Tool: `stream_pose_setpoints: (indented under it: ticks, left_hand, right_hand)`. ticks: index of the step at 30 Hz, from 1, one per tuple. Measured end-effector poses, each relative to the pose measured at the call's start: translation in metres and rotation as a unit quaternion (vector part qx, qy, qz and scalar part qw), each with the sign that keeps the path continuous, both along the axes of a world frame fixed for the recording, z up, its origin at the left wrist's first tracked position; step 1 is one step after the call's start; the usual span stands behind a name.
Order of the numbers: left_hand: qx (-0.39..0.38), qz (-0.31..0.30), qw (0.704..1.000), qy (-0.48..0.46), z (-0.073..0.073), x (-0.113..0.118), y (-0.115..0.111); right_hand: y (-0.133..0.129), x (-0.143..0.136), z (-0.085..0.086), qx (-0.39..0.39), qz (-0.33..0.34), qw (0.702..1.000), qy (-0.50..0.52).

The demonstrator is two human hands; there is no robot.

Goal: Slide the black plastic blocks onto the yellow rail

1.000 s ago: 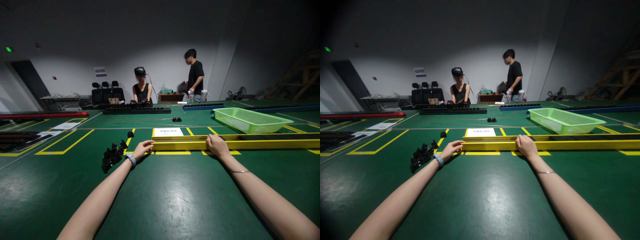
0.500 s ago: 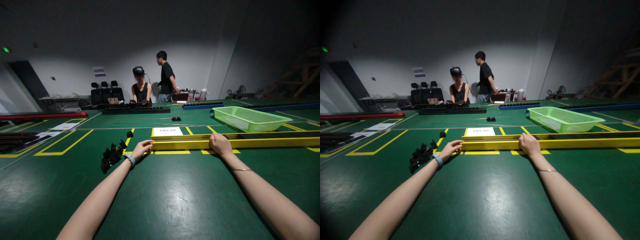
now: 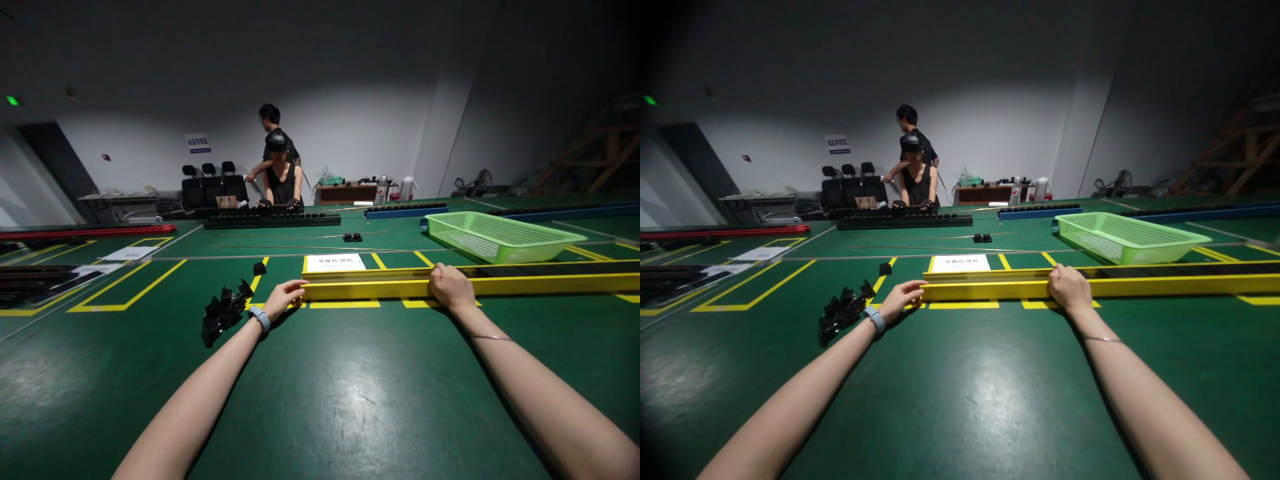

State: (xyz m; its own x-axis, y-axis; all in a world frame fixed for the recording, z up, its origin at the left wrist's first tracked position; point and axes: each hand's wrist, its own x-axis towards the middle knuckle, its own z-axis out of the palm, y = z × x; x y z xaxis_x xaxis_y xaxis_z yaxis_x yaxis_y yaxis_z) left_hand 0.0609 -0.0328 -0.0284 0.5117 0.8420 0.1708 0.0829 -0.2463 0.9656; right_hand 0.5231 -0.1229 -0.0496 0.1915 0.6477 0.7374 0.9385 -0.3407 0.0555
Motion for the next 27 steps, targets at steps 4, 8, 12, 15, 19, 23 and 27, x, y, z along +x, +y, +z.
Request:
stream_pose_setpoints:
  ticks: [4, 8, 12, 15, 19, 23, 27]
  left_hand:
    - [-0.002, 0.001, 1.000, -0.001, 0.001, 0.000, -0.001]
    - [0.001, 0.003, 1.000, -0.001, 0.001, 0.000, -0.001]
    - [0.002, -0.003, 1.000, 0.000, 0.000, 0.000, -0.001]
    - [0.002, 0.001, 1.000, -0.002, 0.000, 0.000, -0.001]
    - [0.003, 0.001, 1.000, 0.002, 0.001, 0.000, -0.001]
    - [0.003, -0.004, 1.000, -0.002, 0.001, -0.001, -0.001]
    - [0.002, -0.004, 1.000, -0.003, 0.000, -0.001, -0.001]
  right_hand:
    - [-0.001, 0.002, 0.002, 0.000, -0.012, 1.000, 0.020]
    - [-0.001, 0.001, 0.003, 0.006, -0.037, 0.999, 0.031]
    - [-0.002, 0.004, 0.004, 0.012, -0.054, 0.997, 0.045]
    - [-0.002, 0.009, 0.004, 0.007, -0.060, 0.996, 0.061]
    - [-0.003, 0.016, 0.003, 0.003, -0.065, 0.995, 0.073]
    - [-0.003, 0.018, 0.002, 0.009, -0.060, 0.995, 0.076]
    - [-0.002, 0.021, 0.001, 0.007, -0.060, 0.995, 0.080]
